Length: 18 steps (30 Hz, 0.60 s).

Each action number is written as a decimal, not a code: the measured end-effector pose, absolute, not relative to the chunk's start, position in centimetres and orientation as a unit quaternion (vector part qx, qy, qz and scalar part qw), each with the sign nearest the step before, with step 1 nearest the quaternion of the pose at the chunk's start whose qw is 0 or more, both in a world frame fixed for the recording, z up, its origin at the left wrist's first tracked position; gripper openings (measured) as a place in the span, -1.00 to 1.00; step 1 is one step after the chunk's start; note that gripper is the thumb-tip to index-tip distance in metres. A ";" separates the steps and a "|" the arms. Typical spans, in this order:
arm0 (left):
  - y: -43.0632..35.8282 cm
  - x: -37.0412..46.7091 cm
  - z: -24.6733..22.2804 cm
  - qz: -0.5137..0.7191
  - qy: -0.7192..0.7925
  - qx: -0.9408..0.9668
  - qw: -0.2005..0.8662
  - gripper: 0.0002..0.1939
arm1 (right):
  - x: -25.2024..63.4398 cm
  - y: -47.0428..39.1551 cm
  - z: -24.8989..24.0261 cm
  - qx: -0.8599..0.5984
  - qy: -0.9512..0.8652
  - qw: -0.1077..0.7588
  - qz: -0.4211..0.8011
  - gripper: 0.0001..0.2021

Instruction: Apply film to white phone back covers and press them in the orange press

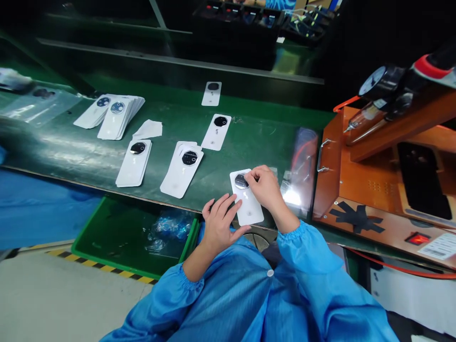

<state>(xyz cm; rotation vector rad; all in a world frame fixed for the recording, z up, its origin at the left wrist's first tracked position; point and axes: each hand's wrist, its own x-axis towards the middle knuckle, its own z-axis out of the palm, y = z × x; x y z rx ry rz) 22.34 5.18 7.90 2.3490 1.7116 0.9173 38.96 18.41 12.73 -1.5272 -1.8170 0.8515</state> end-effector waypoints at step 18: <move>5.3 22.4 7.8 0.299 0.562 0.770 0.035 -0.35 | 38.7 18.7 12.6 -0.614 -0.714 0.251 0.223 -0.80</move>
